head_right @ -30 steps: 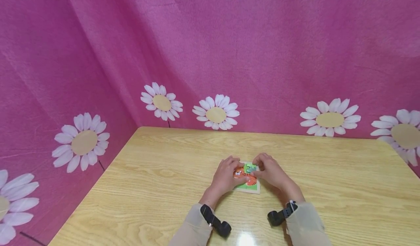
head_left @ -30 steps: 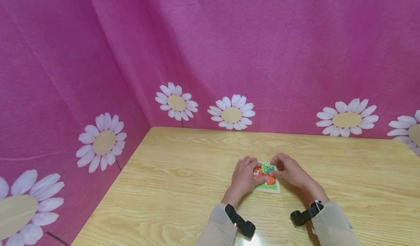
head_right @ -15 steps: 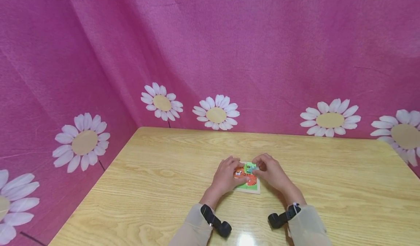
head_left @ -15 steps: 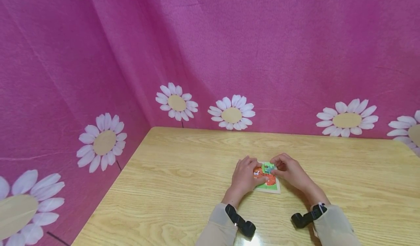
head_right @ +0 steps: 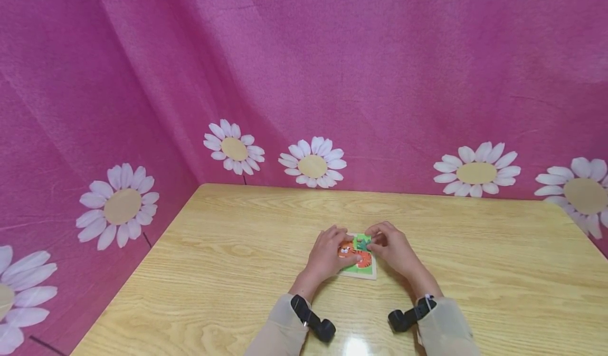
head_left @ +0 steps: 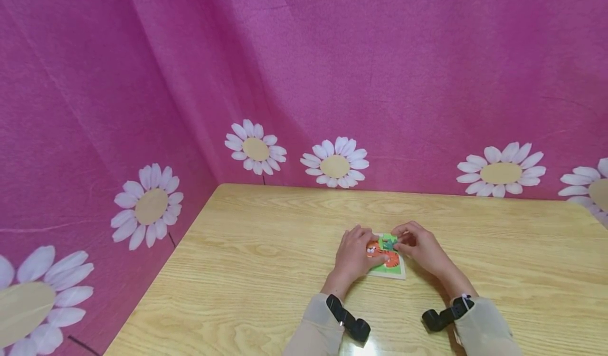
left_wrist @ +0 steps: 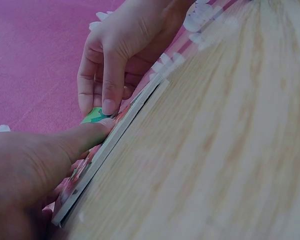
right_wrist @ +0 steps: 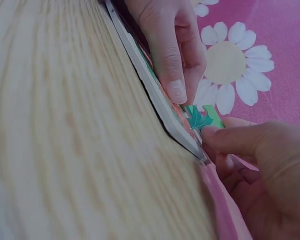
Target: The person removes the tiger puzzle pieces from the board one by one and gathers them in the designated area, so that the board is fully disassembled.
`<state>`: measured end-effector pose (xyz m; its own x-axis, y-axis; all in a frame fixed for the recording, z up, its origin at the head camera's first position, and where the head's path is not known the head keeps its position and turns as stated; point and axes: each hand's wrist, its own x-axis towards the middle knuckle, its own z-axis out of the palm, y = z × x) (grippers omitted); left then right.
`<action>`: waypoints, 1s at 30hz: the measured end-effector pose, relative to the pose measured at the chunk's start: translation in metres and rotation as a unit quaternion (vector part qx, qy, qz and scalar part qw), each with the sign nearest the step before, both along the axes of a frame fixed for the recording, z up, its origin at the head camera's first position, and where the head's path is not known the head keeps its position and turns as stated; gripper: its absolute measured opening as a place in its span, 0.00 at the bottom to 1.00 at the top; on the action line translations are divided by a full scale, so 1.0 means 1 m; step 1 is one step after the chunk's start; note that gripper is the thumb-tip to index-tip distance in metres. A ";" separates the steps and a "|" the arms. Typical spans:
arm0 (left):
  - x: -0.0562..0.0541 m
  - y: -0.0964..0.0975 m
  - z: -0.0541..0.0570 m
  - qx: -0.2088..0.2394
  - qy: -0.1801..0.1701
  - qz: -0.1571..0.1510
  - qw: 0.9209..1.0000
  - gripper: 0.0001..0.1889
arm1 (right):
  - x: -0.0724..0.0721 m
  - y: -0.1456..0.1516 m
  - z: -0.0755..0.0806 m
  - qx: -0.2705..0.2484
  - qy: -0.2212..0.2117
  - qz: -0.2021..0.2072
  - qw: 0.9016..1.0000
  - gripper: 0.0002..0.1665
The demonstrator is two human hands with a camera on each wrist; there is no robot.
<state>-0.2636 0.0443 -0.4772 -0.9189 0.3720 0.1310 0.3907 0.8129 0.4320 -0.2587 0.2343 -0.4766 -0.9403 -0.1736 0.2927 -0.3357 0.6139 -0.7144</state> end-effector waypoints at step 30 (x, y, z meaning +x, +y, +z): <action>-0.001 0.000 -0.003 0.000 0.017 -0.001 1.000 0.26 | 0.000 0.001 0.000 -0.083 -0.090 -0.033 0.992 0.15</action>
